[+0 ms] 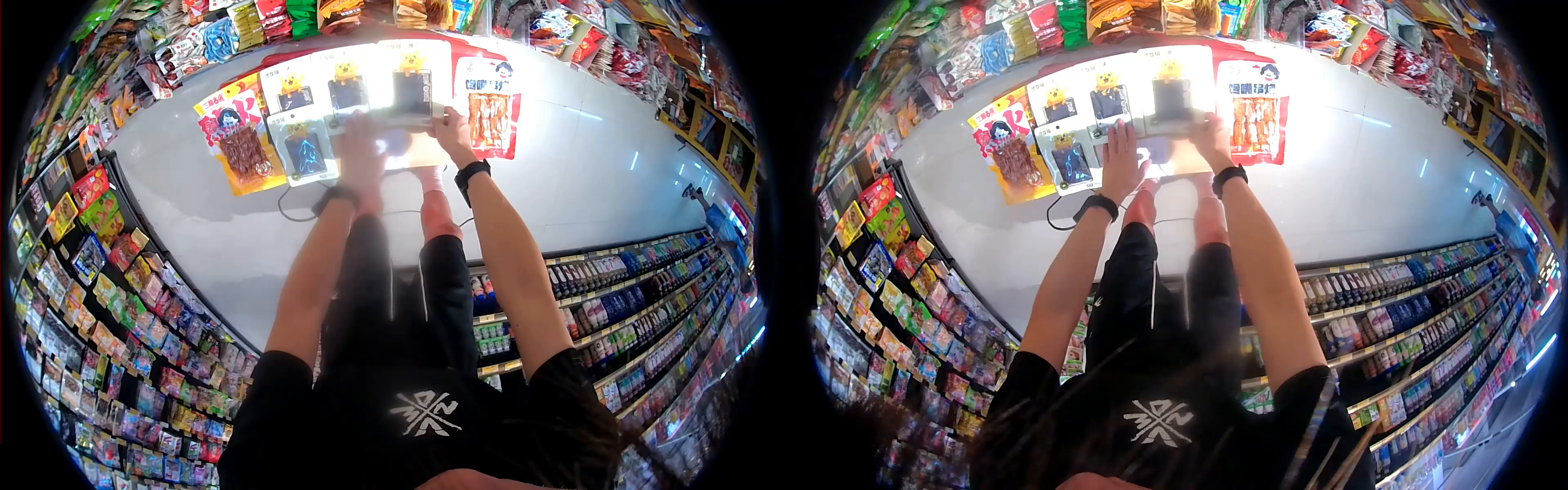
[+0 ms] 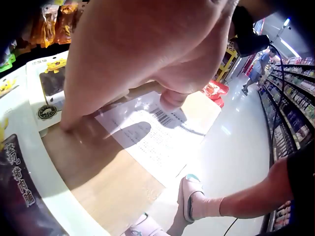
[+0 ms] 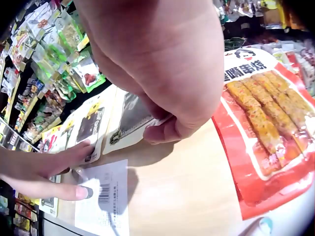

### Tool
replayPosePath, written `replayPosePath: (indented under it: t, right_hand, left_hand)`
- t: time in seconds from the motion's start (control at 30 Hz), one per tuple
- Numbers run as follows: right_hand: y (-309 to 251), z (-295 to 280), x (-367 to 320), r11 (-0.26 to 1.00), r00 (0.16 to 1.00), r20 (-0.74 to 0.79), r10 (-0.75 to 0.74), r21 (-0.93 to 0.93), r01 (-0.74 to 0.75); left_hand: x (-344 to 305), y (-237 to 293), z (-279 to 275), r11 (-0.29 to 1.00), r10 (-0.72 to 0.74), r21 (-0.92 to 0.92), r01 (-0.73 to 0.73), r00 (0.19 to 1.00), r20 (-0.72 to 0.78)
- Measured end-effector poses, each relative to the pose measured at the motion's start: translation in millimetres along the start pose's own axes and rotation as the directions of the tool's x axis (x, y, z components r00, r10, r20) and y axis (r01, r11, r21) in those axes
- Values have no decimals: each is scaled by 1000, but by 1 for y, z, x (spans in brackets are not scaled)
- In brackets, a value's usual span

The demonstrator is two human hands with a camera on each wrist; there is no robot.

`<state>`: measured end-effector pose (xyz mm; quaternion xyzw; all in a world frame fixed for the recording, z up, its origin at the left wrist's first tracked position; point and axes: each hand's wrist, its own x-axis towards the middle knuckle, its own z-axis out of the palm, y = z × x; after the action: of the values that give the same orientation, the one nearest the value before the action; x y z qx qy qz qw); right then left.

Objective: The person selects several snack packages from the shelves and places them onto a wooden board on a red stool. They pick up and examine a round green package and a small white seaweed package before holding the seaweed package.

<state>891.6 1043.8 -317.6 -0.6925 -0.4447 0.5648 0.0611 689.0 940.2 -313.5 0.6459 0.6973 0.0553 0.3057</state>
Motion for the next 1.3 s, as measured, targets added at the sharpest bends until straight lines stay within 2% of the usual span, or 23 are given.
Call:
replayPosePath:
  t: [0.1, 0.2, 0.27, 0.4, 0.47, 0.5, 0.6, 0.67, 0.73, 0.8, 0.87, 0.97, 1.0, 1.03, 1.07, 1.1, 1.13, 1.2, 1.3]
  right_hand:
    - [8, 1, 0, 986, 997, -50, -55, -159, 46]
    - [20, 3, 7, 971, 984, -116, -136, -213, 109]
    - [21, -1, 8, 971, 988, -94, -119, -219, 96]
    - [-7, -10, -2, 977, 994, -18, -105, -188, 100]
    - [24, 5, 9, 891, 935, -92, -342, -349, 291]
    - [24, 7, 11, 821, 880, -115, -460, -432, 373]
    - [24, 4, 4, 883, 949, -30, -313, -378, 279]
    - [17, 0, -3, 895, 956, -7, -293, -355, 271]
    - [12, -3, -16, 877, 928, -21, -373, -333, 345]
    - [24, -3, -20, 871, 921, -1, -389, -327, 367]
    - [28, -1, -34, 889, 909, -117, -401, -289, 355]
    - [29, -20, -74, 884, 975, 69, -210, -413, 220]
    - [35, -23, -87, 892, 983, 71, -170, -412, 184]
    - [41, -26, -103, 900, 989, 70, -131, -410, 148]
    - [35, -35, -129, 860, 947, 79, -312, -400, 316]
    - [34, -40, -150, 837, 925, 77, -372, -404, 370]
    - [34, -45, -172, 809, 899, 75, -431, -410, 422]
    - [52, -50, -199, 825, 931, 91, -353, -439, 355]
    - [119, -44, -231, 883, 949, 0, -316, -367, 294]
  left_hand:
    - [-1, 9, 0, 999, -18, 36, 18, 1000, -6]
    - [2, 15, -1, 995, -21, 101, 23, 1000, -13]
    - [1, 19, -2, 989, -3, 150, 8, 999, -36]
    - [1, 15, 1, 992, -7, 123, 11, 999, -31]
    - [1, 13, 1, 991, 9, 137, -3, 999, -42]
    - [2, 12, 3, 989, 8, 147, -1, 999, -46]
    - [0, 9, 4, 987, 11, 159, -2, 998, -54]
    - [2, 9, 3, 990, 16, 142, -7, 998, -62]
    - [3, 13, -6, 994, 10, 109, -6, 999, -39]
    - [4, 21, -21, 994, 11, 112, -11, 1000, 2]
    - [4, 36, -44, 988, 15, 150, -25, 998, 66]
    - [-10, 21, -22, 993, 97, 69, -92, 992, -78]
    - [-12, 31, -37, 999, 0, 42, -4, 997, 77]
    - [-18, 37, -46, 998, -7, 63, -1, 993, 119]
    - [-30, 38, -45, 998, 38, 40, -41, 996, 76]
    - [-45, 37, -41, 996, 85, 18, -86, 996, 28]
    - [-57, 42, -47, 997, 74, -32, -73, 996, 57]
    - [-83, 49, -55, 990, 87, -118, -73, 989, 116]
    - [-117, 68, -91, 948, 122, -317, -38, 961, 250]
